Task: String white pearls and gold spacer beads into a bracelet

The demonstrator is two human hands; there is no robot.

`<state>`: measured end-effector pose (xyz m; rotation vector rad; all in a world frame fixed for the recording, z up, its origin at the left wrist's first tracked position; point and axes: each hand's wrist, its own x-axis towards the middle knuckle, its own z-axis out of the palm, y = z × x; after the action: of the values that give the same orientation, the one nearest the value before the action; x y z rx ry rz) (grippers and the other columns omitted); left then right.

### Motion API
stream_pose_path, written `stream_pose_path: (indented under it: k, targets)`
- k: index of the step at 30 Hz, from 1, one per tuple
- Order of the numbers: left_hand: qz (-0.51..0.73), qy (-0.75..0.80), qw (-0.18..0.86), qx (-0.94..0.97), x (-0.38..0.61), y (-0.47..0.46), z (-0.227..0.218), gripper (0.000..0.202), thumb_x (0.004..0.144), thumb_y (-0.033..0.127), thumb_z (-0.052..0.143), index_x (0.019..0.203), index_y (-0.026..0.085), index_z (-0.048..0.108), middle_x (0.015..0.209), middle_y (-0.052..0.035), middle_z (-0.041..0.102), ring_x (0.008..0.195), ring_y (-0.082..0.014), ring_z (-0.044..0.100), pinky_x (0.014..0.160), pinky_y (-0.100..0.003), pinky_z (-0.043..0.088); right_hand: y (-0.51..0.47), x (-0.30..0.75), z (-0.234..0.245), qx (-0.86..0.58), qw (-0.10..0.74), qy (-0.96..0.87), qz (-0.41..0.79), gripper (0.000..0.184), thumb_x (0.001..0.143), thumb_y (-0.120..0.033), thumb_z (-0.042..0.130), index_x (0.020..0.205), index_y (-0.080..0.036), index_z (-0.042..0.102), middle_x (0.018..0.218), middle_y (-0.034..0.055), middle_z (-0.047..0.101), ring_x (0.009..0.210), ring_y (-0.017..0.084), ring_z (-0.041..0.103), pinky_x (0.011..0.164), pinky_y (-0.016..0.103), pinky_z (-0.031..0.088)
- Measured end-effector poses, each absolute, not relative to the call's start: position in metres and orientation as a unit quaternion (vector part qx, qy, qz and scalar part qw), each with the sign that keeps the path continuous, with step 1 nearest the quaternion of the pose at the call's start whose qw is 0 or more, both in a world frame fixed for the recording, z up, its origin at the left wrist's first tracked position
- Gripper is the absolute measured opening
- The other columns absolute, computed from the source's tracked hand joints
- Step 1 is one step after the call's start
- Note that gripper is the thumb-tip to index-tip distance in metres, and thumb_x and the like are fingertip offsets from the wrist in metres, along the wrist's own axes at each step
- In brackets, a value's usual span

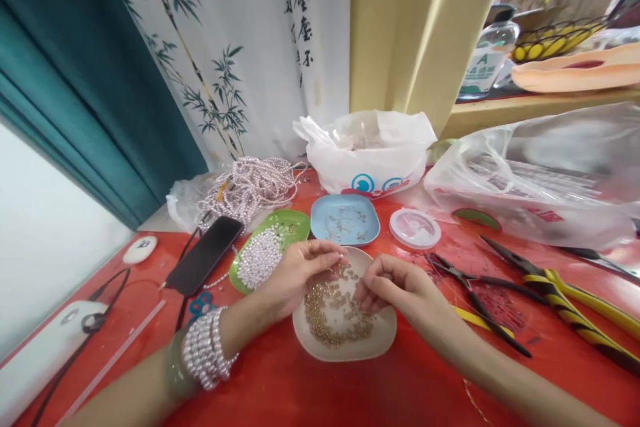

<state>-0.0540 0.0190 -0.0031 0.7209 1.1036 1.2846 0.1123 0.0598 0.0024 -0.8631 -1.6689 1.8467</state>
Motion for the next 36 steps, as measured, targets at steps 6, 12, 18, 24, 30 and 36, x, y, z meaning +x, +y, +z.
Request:
stream_pose_path:
  k: [6,12,18,24,30,36]
  targets:
    - [0.566,0.467,0.615,0.288,-0.0549,0.0192,-0.0038,0.015,0.064,0.013,0.070,0.077,0.010,0.064,0.072,-0.0044,0.064,0.064,-0.0079,0.058,0.062,-0.017,0.045,0.0610,0.1138,0.0022,-0.292,0.249,-0.625,0.680,0.011,0.072,-0.022,0.050,0.061,-0.018,0.049,0.063,0.0008,0.064,0.056,0.010,0.058,0.056,0.023,0.045]
    - [0.561,0.472,0.612,0.295,-0.0556,0.0203,-0.0034,0.012,0.064,0.014,0.070,0.074,0.010,0.064,0.070,-0.0044,0.066,0.061,-0.0065,0.057,0.060,-0.015,0.044,0.0590,0.1148,0.0016,-0.271,0.237,-0.626,0.692,0.011,0.073,-0.020,0.051,0.063,-0.018,0.047,0.063,0.0004,0.062,0.058,0.010,0.057,0.056,0.023,0.045]
    - [0.561,0.487,0.597,0.303,-0.0530,0.0193,-0.0011,0.011,0.060,0.012,0.071,0.068,0.011,0.064,0.065,-0.0020,0.064,0.057,-0.0056,0.055,0.057,-0.015,0.042,0.0584,0.1148,0.0008,-0.271,0.233,-0.626,0.693,0.008,0.073,-0.018,0.049,0.065,-0.017,0.048,0.065,0.0013,0.061,0.059,0.011,0.057,0.056,0.024,0.045]
    - [0.572,0.488,0.591,0.293,-0.0520,0.0205,-0.0008,0.014,0.055,0.011,0.073,0.064,0.011,0.063,0.062,0.0000,0.061,0.054,-0.0052,0.053,0.055,-0.016,0.041,0.0584,0.1146,-0.0003,-0.271,0.236,-0.635,0.684,0.009,0.072,-0.017,0.048,0.064,-0.017,0.049,0.064,0.0014,0.061,0.058,0.011,0.055,0.056,0.024,0.045]
    - [0.572,0.491,0.581,0.307,-0.0519,0.0200,-0.0008,0.013,0.056,0.010,0.072,0.064,0.011,0.062,0.062,0.0004,0.061,0.055,-0.0057,0.053,0.056,-0.017,0.041,0.0579,0.1148,-0.0006,-0.275,0.231,-0.636,0.683,0.009,0.073,-0.017,0.048,0.064,-0.017,0.048,0.065,0.0016,0.061,0.058,0.011,0.056,0.055,0.024,0.045]
    - [0.575,0.491,0.572,0.316,-0.0514,0.0194,0.0000,0.011,0.056,0.009,0.071,0.063,0.012,0.062,0.059,0.0014,0.059,0.054,-0.0056,0.051,0.055,-0.017,0.039,0.0594,0.1149,0.0007,-0.283,0.228,-0.629,0.687,0.009,0.072,-0.015,0.047,0.064,-0.017,0.048,0.064,0.0004,0.062,0.057,0.009,0.057,0.056,0.022,0.044]
